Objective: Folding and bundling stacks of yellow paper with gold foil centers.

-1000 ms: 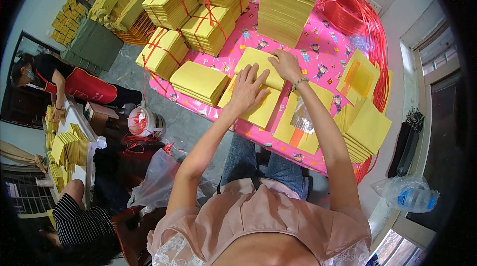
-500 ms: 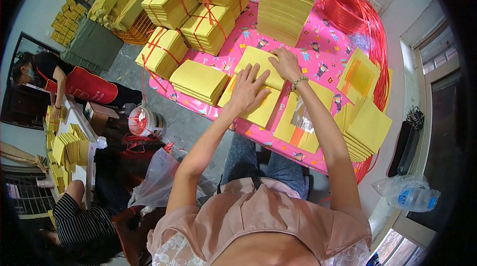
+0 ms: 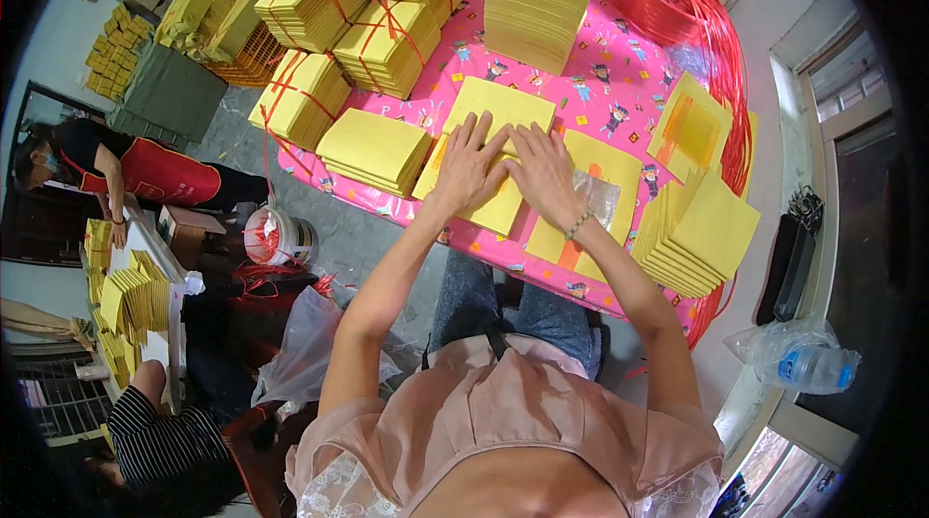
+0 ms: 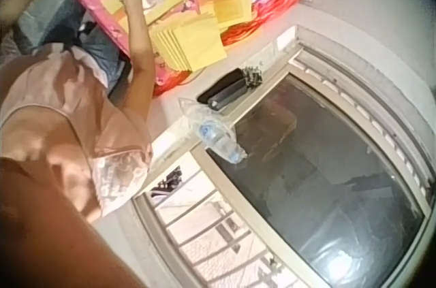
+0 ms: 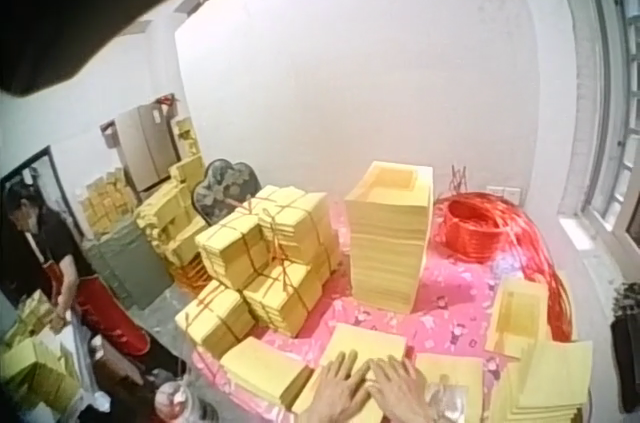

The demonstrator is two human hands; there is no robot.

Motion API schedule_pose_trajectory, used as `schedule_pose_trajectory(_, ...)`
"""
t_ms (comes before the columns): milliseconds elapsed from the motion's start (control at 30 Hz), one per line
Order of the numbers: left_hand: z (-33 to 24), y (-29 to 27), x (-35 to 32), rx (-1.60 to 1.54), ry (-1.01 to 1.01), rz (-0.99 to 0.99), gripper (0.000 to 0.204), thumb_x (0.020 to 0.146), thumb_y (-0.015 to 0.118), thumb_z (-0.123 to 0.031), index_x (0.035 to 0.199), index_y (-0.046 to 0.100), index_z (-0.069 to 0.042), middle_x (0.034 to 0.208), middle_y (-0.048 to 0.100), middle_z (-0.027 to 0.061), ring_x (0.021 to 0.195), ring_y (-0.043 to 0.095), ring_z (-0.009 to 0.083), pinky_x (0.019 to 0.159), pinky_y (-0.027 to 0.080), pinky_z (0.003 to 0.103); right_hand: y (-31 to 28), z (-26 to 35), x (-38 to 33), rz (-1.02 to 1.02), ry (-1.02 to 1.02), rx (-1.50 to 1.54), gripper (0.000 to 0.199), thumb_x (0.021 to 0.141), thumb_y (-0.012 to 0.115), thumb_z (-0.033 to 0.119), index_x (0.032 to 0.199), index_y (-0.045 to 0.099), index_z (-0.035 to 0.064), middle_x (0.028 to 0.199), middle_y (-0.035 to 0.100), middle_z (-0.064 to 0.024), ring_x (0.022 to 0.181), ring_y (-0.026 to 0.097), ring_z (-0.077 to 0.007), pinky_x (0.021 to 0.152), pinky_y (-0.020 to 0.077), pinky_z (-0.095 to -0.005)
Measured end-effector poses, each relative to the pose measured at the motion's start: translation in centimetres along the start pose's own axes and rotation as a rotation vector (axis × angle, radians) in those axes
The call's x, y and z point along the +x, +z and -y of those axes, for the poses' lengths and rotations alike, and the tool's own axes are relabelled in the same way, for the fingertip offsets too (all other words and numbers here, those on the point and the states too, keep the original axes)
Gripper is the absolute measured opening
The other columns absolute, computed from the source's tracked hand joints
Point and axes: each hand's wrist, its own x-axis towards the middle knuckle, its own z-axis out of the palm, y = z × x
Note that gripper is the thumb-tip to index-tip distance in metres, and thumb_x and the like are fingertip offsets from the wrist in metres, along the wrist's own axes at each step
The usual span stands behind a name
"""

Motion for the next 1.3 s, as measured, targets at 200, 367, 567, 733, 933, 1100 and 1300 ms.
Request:
schedule_pose_trajectory(200, 0.0, 0.2, -0.1, 0.000, 0.019, -0.005, 0.055, 0.093, 0.052, -0.038, 0.144, 0.043, -0.020, 0.150, 0.034, 0.0220, 0.139, 0.027, 0.0433, 0.113, 0.023, 0.054, 0.1, -0.3, -1.4, 0.086, -0.019, -0.026, 0.063, 0.096, 0.052, 0.037, 0.144, 0.037, -0.0010, 0.148, 0.038, -0.0178, 0.142, 0.027, -0.0330, 0.116, 0.0168, -0.0543)
schedule_pose_trajectory(367, 0.2, 0.5, -0.3, 0.004, 0.016, -0.010, 0.055, 0.094, 0.052, -0.037, 0.145, 0.043, -0.019, 0.150, 0.034, 0.0220, 0.139, 0.028, 0.0434, 0.113, 0.024, 0.053, -0.3, 0.0, -1.6, 0.090, -0.042, -0.039, 0.068, 0.096, 0.049, 0.044, 0.146, 0.033, 0.0001, 0.152, 0.034, -0.0157, 0.144, 0.023, -0.0315, 0.117, 0.0126, -0.0542)
schedule_pose_trajectory(567, 0.3, 0.2, -0.2, 0.000, 0.032, 0.022, 0.056, 0.094, 0.048, -0.035, 0.146, 0.040, -0.017, 0.151, 0.031, 0.0228, 0.140, 0.026, 0.0430, 0.114, 0.022, 0.052, 0.0, 0.0, -2.4, 0.204, -0.036, -0.024, 0.079, 0.093, 0.048, 0.054, 0.149, 0.028, 0.0023, 0.157, 0.025, -0.0134, 0.147, 0.015, -0.0292, 0.118, 0.0076, -0.0538)
schedule_pose_trajectory(733, 1.6, -0.3, -0.2, -0.010, 0.022, 0.103, 0.063, 0.095, 0.042, -0.042, 0.149, 0.033, -0.009, 0.154, 0.026, 0.0244, 0.143, 0.021, 0.0420, 0.116, 0.020, 0.050, 0.2, -0.1, -2.3, 0.202, -0.044, -0.040, 0.080, 0.093, 0.046, 0.058, 0.150, 0.027, 0.0050, 0.158, 0.021, -0.0135, 0.148, 0.013, -0.0294, 0.118, 0.0085, -0.0542)
schedule_pose_trajectory(933, 2.3, -0.1, -0.3, 0.054, -0.049, 0.127, 0.064, 0.098, 0.039, -0.046, 0.151, 0.029, -0.012, 0.155, 0.022, 0.0249, 0.145, 0.017, 0.0404, 0.117, 0.018, 0.050, 0.3, 0.1, -2.6, 0.197, -0.036, -0.029, 0.074, 0.094, 0.045, 0.057, 0.150, 0.031, 0.0116, 0.158, 0.022, -0.0133, 0.148, 0.014, -0.0301, 0.117, 0.0114, -0.0549)
schedule_pose_trajectory(1100, 2.9, 0.1, -0.3, 0.046, -0.046, 0.139, 0.064, 0.098, 0.037, -0.046, 0.152, 0.027, -0.012, 0.154, 0.022, 0.0259, 0.145, 0.017, 0.0416, 0.117, 0.017, 0.051, 0.0, 0.4, -2.4, 0.201, -0.044, -0.073, 0.069, 0.095, 0.045, 0.053, 0.149, 0.034, 0.0116, 0.157, 0.025, -0.0126, 0.147, 0.018, -0.0299, 0.116, 0.0132, -0.0553)
schedule_pose_trajectory(1300, 3.8, -0.5, 0.7, -0.117, -0.062, 0.123, 0.059, 0.100, 0.041, -0.038, 0.151, 0.028, -0.010, 0.153, 0.022, 0.0289, 0.144, 0.019, 0.0420, 0.117, 0.019, 0.049, 0.5, -0.7, -1.0, -0.001, -0.123, -0.083, 0.046, 0.092, 0.058, 0.029, 0.134, 0.054, 0.0113, 0.139, 0.051, -0.0106, 0.132, 0.043, -0.0280, 0.108, 0.0297, -0.0486)
